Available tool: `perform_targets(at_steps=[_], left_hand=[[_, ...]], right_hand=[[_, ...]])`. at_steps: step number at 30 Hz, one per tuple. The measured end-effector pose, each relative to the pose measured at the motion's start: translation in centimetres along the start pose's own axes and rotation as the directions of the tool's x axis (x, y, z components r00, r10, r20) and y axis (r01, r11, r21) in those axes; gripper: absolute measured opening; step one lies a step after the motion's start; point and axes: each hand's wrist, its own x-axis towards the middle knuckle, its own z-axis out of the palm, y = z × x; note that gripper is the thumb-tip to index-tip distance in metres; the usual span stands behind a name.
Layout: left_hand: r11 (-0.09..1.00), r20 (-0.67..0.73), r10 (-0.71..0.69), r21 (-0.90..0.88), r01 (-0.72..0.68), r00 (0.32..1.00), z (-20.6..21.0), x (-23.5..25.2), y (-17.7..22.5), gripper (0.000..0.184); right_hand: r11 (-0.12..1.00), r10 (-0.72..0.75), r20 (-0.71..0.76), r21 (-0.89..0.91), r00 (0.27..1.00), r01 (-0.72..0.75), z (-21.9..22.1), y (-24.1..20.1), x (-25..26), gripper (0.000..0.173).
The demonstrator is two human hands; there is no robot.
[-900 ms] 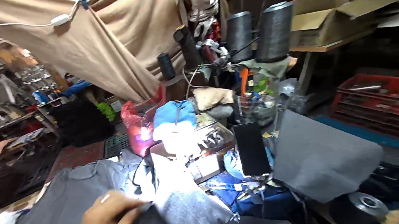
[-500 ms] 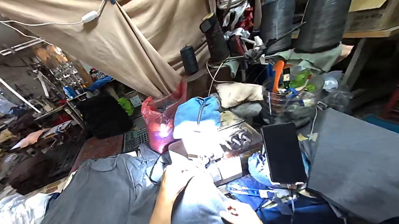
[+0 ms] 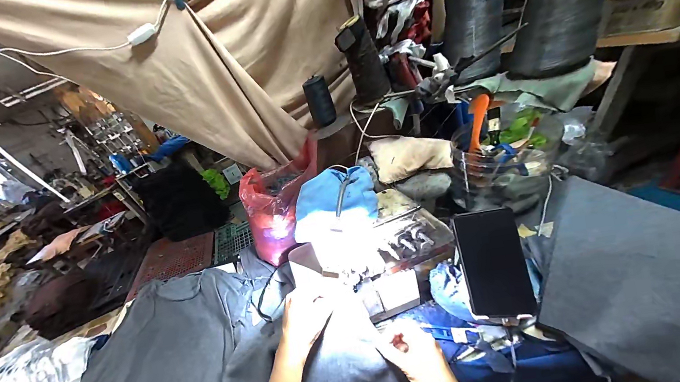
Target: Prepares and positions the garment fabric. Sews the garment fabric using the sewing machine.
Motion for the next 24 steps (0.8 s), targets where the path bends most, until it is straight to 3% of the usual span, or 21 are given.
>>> perform_targets(at_steps=[3, 8, 14, 19, 24], left_hand=[[1.0, -0.007, -0.016, -0.001, 0.016, 1.0, 0.3, -0.2, 0.1, 0.027], [0.999, -0.013, 0.041, 0.004, -0.041, 0.999, 0.3, -1.4, 0.4, 0.025], [0.992, -0.148, 0.119, -0.017, -0.123, 0.982, 1.7, -1.9, 0.0, 0.021], [0.995, -0.166, 0.045, -0.077, -0.058, 0.985, 2.0, -1.0, -0.1, 0.022], [0.993, -0.07, -0.103, -0.059, 0.099, 0.992, 1.3, 0.0, 0.8, 0.029]], right_hand=[[0.986, 0.079, 0.124, 0.136, 0.989, -0.096, -0.4, -0.1, 0.2, 0.015], [0.98, 0.131, 0.268, 0.109, 0.955, -0.165, -1.5, -0.2, -1.1, 0.015], [0.963, 0.157, 0.261, 0.176, 0.952, -0.207, -1.5, -0.4, -2.1, 0.007], [0.96, 0.168, 0.266, 0.176, 0.949, -0.22, -1.6, -0.9, -1.6, 0.007], [0.974, 0.172, 0.264, 0.099, 0.949, -0.205, -1.6, -1.9, -0.8, 0.01]])
